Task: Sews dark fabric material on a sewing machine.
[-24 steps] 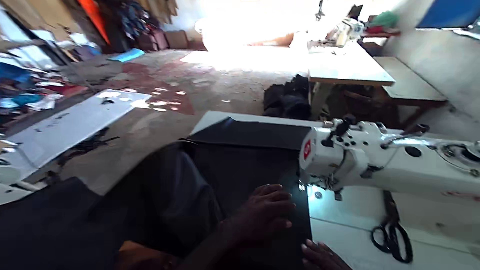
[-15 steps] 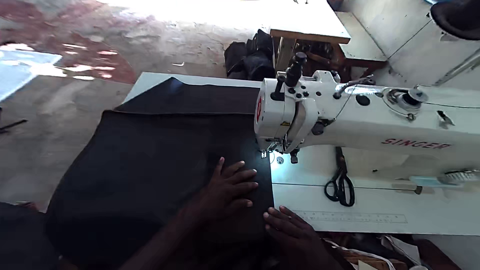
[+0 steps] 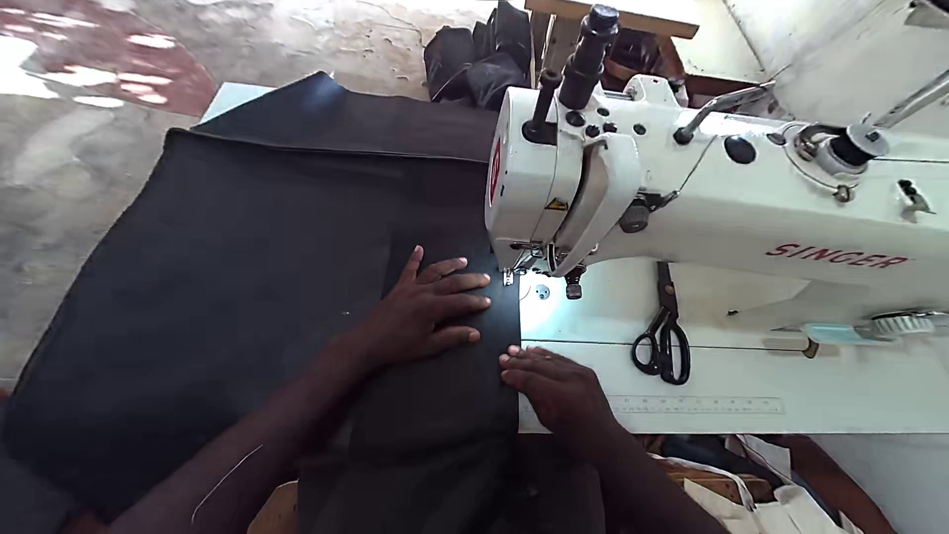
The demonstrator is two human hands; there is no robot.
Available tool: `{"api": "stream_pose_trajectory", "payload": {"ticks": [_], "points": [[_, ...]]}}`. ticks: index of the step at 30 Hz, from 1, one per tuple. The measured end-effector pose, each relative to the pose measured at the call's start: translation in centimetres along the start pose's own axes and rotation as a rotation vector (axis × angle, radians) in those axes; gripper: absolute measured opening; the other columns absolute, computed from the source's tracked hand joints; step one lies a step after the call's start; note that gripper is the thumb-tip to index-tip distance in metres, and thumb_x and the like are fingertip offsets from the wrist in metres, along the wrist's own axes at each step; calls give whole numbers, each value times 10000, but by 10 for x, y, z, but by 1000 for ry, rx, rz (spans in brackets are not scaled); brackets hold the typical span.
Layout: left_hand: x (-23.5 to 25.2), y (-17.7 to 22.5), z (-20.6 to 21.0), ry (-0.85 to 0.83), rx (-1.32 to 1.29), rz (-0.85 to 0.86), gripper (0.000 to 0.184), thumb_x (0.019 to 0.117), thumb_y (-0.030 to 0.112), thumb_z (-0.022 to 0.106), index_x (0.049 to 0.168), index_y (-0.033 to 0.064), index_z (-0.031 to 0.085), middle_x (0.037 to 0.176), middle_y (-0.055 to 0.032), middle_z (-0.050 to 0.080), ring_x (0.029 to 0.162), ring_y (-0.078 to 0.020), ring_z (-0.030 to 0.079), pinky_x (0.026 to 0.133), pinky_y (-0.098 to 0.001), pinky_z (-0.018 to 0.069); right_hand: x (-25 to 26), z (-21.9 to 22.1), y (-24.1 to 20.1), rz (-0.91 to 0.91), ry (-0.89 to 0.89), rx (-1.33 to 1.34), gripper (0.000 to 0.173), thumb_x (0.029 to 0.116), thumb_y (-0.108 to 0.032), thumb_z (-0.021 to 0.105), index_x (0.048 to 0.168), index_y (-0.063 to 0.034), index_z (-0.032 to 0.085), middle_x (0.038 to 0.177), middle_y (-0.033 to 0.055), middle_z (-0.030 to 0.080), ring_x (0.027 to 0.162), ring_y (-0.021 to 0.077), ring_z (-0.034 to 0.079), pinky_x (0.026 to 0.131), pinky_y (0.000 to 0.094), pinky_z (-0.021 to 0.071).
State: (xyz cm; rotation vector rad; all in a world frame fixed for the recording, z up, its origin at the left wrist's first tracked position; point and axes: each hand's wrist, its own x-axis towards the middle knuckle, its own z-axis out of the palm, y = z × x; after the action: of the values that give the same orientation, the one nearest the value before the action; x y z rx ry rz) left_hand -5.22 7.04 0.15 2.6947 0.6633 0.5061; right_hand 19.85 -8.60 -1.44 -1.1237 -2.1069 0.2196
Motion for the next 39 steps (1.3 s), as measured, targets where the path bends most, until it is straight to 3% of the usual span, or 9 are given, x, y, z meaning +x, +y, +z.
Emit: {"api": "stream_pose_trajectory", "payload": {"ticks": [7,13,21,23,25,28,30,34,39], "points": [[24,-20,-10,0,-29,-3,468,987,591,531,1297,290,710,1442,61,605,1474,-247,414,1182,-761,101,23,1,17,50,22,24,182,975,-49,618,1024,-96,787,1159,33,761,1192,152,685,1093,346,524],[40,-34,-14,6,-9,-17,440,989,569,540,1259,272,720,1458,54,595,1491,-256,392,1173,-773,95,33,3,25,110,35,20,233,970,1,573,1053,-69,779,1211,48,743,1247,172,651,1102,341,511],[62,-61,-5,73,-39,18,432,947,569,601,1239,279,732,1462,67,596,1480,-237,411,1183,-753,125,27,7,29,163,4,5,334,996,-28,486,1171,-89,764,1296,62,712,1296,207,625,1109,398,530],[62,-64,-5,145,-67,-66,400,958,491,633,1233,220,738,1440,14,614,1471,-260,423,1203,-718,149,27,6,29,141,-2,22,326,986,-21,484,1148,-54,764,1280,110,715,1285,247,632,1123,417,512],[65,-67,-8,270,-38,-293,427,972,451,642,1295,177,704,1469,-65,581,1487,-309,385,1224,-669,177,26,4,32,121,-15,55,311,984,-10,486,1135,-31,758,1273,137,714,1297,269,622,1147,432,488],[80,-90,-18,355,-30,-685,683,940,483,681,1497,123,515,1623,-233,334,1537,-434,227,1246,-621,164,26,3,35,124,-41,78,299,985,5,493,1127,-26,755,1275,142,713,1310,274,612,1164,439,467],[93,-107,-25,343,-69,-763,772,936,478,689,1554,100,424,1617,-237,348,1533,-416,251,1255,-578,170,27,2,35,138,-49,78,300,987,10,492,1128,-27,755,1278,139,713,1312,276,610,1165,441,464],[111,-127,-28,408,-140,-638,737,904,300,752,1542,95,446,1477,-111,567,1429,-306,451,1200,-505,322,29,2,33,146,-23,74,275,998,6,512,1120,-36,755,1263,136,718,1290,279,626,1143,437,491],[123,-137,-29,329,-164,-488,749,901,197,754,1555,60,416,1511,-147,526,1438,-313,448,1206,-463,335,30,2,29,164,-41,54,252,1000,-24,540,1149,-49,742,1284,136,702,1304,279,610,1143,438,490]]}}
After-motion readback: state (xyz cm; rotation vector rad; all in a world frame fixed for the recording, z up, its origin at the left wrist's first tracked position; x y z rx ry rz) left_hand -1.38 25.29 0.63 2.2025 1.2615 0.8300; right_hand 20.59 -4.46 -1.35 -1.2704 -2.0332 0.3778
